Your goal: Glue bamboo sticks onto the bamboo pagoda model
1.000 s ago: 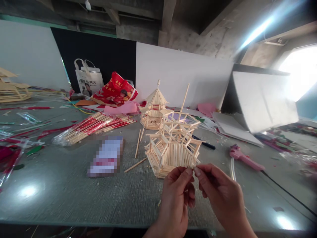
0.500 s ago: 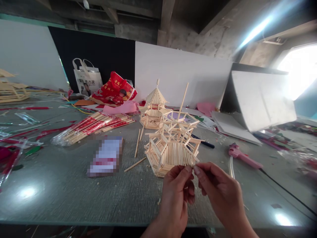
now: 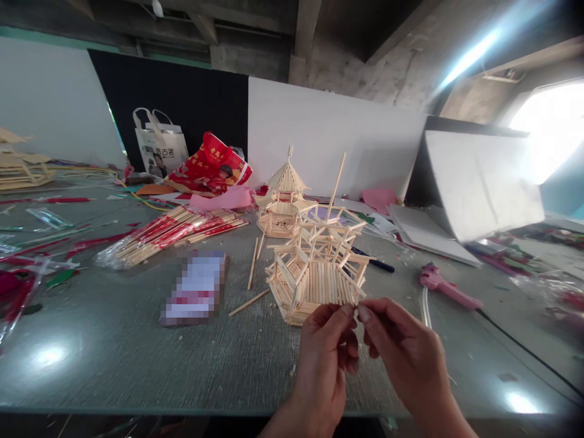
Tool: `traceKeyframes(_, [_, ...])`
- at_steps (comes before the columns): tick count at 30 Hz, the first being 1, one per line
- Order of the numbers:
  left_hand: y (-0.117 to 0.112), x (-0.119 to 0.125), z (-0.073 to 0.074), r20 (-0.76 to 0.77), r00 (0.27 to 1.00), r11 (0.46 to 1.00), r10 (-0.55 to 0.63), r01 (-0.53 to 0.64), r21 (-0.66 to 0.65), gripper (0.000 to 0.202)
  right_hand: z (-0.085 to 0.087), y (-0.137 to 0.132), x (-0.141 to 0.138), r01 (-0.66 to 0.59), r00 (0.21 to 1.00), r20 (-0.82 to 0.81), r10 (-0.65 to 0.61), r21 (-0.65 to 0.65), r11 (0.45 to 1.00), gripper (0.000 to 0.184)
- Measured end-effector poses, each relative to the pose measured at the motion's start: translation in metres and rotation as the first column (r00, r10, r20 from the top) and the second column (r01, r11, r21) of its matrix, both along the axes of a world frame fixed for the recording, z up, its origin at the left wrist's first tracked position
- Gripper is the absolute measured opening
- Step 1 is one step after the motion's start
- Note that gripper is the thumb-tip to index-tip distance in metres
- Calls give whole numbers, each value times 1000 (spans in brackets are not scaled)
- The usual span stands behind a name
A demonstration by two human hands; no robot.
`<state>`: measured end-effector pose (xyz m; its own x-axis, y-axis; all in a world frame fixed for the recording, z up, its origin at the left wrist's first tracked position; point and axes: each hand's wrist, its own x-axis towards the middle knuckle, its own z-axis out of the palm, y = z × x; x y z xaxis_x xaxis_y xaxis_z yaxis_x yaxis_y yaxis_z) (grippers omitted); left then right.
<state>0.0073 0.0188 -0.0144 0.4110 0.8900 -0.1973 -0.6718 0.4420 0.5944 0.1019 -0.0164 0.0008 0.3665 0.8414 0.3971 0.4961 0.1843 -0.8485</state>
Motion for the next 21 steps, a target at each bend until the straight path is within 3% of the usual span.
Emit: traceKeyframes(21, [2, 1, -2, 3, 1000, 999, 9, -9, 38, 20, 0, -3, 2, 28, 996, 90, -28, -5, 1000, 22])
